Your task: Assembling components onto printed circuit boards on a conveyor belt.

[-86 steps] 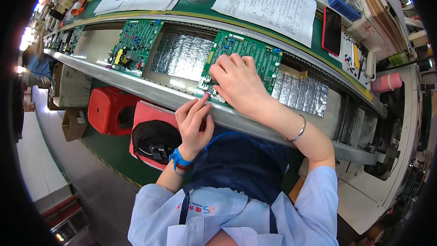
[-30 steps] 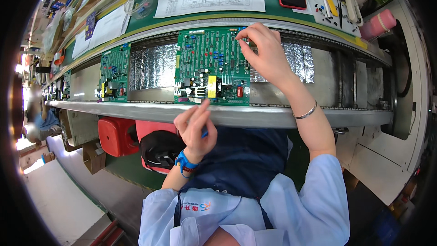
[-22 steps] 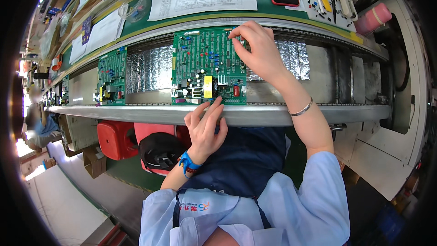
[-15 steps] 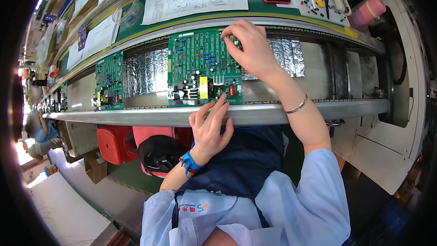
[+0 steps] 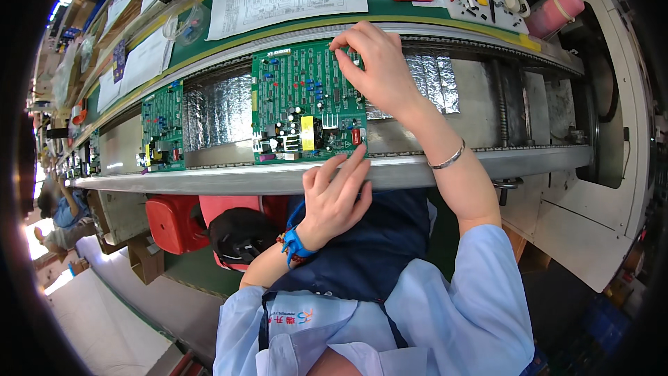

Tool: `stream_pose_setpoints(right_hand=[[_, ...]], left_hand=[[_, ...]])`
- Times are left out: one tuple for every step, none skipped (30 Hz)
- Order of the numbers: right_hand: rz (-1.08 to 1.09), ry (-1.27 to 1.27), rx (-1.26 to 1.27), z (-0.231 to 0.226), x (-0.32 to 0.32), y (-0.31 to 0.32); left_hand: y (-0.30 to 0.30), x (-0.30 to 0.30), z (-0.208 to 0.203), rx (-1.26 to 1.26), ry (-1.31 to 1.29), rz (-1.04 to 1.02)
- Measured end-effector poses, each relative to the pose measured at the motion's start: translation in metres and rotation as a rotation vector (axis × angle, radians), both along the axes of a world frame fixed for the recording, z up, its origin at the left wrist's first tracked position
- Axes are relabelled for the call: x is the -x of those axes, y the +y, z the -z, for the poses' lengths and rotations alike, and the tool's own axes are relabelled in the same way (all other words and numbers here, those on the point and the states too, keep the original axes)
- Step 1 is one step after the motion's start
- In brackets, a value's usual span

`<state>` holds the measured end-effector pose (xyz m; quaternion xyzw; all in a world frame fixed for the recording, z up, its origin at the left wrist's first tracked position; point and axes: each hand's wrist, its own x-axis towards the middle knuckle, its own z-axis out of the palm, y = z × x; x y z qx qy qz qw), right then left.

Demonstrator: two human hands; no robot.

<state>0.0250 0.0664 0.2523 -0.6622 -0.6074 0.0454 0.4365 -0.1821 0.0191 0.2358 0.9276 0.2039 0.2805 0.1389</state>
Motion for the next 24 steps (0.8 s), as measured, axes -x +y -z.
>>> stream_pose_setpoints(right_hand=[[0.008, 0.035, 0.039, -0.004, -0.001, -0.001], [0.015, 0.068, 0.080, -0.007, -0.001, -0.002], [0.009, 0.062, 0.084, -0.009, -0.004, -0.003], [-0.007, 0.099, 0.101, -0.011, -0.009, -0.003], [-0.026, 0.133, 0.118, -0.013, -0.013, -0.004], [-0.036, 0.123, 0.125, -0.013, -0.015, -0.007], [-0.034, 0.087, 0.125, -0.012, -0.016, -0.012], [-0.038, 0.052, 0.124, -0.012, -0.015, -0.015], [-0.053, 0.071, 0.179, -0.015, -0.009, -0.020], [-0.074, 0.063, 0.188, -0.017, -0.004, -0.026], [-0.105, -0.010, 0.220, -0.022, 0.001, -0.034], [-0.138, -0.081, 0.250, -0.025, 0.006, -0.040], [-0.137, -0.094, 0.278, -0.026, 0.010, -0.045], [-0.148, -0.103, 0.287, -0.025, 0.013, -0.049], [-0.159, -0.110, 0.312, -0.024, 0.016, -0.053], [-0.171, -0.116, 0.335, -0.024, 0.018, -0.055], [-0.176, -0.116, 0.356, -0.026, 0.020, -0.056], [-0.183, -0.121, 0.362, -0.026, 0.022, -0.057], [-0.177, -0.124, 0.368, -0.026, 0.024, -0.056], [-0.170, -0.126, 0.373, -0.026, 0.024, -0.056], [-0.175, -0.130, 0.376, -0.025, 0.025, -0.055], [-0.172, -0.129, 0.383, -0.025, 0.026, -0.055], [-0.166, -0.129, 0.390, -0.025, 0.026, -0.055], [-0.168, -0.133, 0.393, -0.024, 0.026, -0.055]], left_hand=[[-0.002, -0.002, 0.001, -0.009, 0.007, 0.022], [-0.003, -0.003, 0.000, -0.018, 0.014, 0.044], [-0.003, -0.004, 0.000, -0.022, 0.023, 0.040], [-0.003, -0.005, 0.000, -0.017, 0.016, 0.032], [-0.002, -0.006, 0.000, -0.019, 0.025, 0.030], [-0.002, -0.006, -0.001, -0.020, 0.033, 0.027], [-0.002, -0.006, -0.001, -0.013, 0.022, 0.016], [-0.001, -0.005, 0.000, -0.014, 0.021, 0.021], [0.000, -0.002, 0.000, -0.014, 0.022, 0.020], [0.000, 0.001, 0.000, -0.006, 0.016, -0.002], [0.001, 0.004, -0.001, -0.006, -0.012, 0.026], [0.001, 0.007, -0.001, -0.006, -0.037, 0.053], [0.002, 0.009, -0.001, 0.002, -0.045, 0.034], [0.002, 0.010, -0.001, 0.011, -0.066, 0.053], [0.002, 0.012, -0.001, 0.020, -0.086, 0.073], [0.002, 0.013, -0.001, 0.026, -0.091, 0.060], [0.002, 0.014, -0.002, 0.036, -0.109, 0.070], [0.003, 0.015, -0.002, 0.045, -0.126, 0.080], [0.003, 0.016, -0.002, 0.049, -0.130, 0.073], [0.004, 0.018, -0.001, 0.048, -0.140, 0.074], [0.005, 0.019, -0.001, 0.047, -0.149, 0.075], [0.006, 0.021, -0.002, 0.050, -0.151, 0.070], [0.006, 0.022, -0.003, 0.058, -0.158, 0.074], [0.006, 0.023, -0.003, 0.066, -0.165, 0.078]])
